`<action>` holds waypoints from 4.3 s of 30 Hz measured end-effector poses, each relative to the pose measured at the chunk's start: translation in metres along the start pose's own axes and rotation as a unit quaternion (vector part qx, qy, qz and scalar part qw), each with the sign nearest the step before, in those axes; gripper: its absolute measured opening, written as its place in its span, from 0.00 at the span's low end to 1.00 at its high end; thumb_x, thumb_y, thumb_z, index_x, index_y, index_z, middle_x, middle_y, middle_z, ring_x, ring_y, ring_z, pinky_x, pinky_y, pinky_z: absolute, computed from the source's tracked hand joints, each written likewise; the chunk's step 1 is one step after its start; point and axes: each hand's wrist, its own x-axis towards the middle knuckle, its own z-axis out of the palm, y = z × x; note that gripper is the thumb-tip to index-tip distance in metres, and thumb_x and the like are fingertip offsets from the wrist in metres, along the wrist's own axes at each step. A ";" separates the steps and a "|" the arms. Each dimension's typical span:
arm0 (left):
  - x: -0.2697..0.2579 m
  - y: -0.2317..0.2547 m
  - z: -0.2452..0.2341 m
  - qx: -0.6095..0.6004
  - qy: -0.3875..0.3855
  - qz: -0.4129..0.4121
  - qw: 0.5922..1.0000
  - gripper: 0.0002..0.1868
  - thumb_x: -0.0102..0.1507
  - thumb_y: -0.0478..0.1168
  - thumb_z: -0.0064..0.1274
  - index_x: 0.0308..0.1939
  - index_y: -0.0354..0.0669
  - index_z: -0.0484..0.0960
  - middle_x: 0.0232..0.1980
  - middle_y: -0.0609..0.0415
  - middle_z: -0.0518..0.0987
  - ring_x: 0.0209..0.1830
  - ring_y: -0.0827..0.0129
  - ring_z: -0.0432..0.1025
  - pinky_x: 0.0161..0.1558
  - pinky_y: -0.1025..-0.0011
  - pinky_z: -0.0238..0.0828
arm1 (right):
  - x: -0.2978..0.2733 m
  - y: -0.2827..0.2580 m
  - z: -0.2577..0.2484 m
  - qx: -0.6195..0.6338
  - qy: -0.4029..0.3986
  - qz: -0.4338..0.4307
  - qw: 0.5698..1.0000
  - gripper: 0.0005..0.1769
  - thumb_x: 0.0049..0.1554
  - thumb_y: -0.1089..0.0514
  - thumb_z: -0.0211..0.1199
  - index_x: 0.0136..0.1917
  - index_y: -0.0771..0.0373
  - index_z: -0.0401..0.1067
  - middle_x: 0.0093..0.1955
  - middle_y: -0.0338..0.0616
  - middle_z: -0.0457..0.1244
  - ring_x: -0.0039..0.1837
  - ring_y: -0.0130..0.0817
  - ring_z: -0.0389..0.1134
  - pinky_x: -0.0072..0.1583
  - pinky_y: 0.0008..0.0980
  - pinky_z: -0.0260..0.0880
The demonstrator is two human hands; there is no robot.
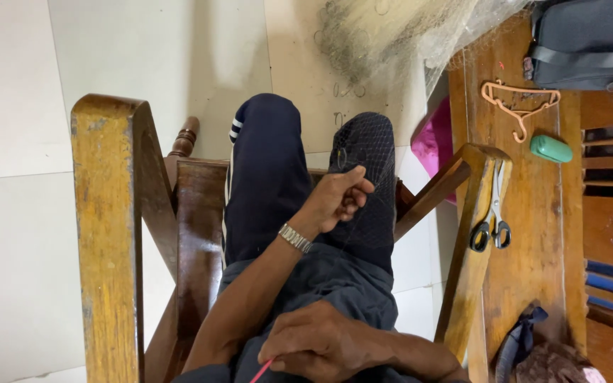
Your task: Repairing a fishing net using a plastic shuttle tool and line while seated in a chair.
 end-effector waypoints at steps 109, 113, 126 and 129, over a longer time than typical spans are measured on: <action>-0.019 -0.030 -0.018 -0.017 -0.021 0.327 0.944 0.06 0.53 0.31 0.57 0.31 0.41 0.76 0.39 0.53 0.75 0.41 0.72 0.68 0.44 0.77 0.65 | 0.058 0.020 0.023 -0.019 -0.011 -0.056 0.998 0.08 0.61 0.62 0.48 0.49 0.71 0.64 0.46 0.53 0.63 0.48 0.48 0.67 0.52 0.38 0.68; -0.020 -0.028 -0.017 -0.038 -0.028 0.335 0.941 0.06 0.54 0.29 0.56 0.29 0.43 0.75 0.38 0.53 0.73 0.37 0.75 0.66 0.35 0.80 0.63 | 0.051 0.027 0.028 0.011 -0.001 -0.048 0.999 0.10 0.60 0.64 0.49 0.52 0.74 0.64 0.48 0.55 0.63 0.51 0.47 0.68 0.54 0.36 0.69; -0.018 -0.024 -0.006 0.033 -0.014 0.394 0.919 0.08 0.53 0.30 0.57 0.28 0.44 0.73 0.37 0.53 0.73 0.38 0.74 0.67 0.43 0.78 0.65 | 0.045 0.017 0.018 0.038 0.029 -0.050 0.998 0.12 0.59 0.63 0.54 0.56 0.70 0.65 0.53 0.52 0.64 0.55 0.40 0.69 0.58 0.32 0.71; -0.019 -0.022 -0.004 0.032 0.013 0.416 0.909 0.08 0.52 0.28 0.56 0.28 0.43 0.74 0.37 0.53 0.74 0.38 0.73 0.68 0.43 0.76 0.66 | 0.045 0.015 0.018 0.038 0.043 -0.064 0.996 0.13 0.59 0.63 0.55 0.56 0.71 0.65 0.51 0.52 0.64 0.51 0.43 0.69 0.54 0.33 0.71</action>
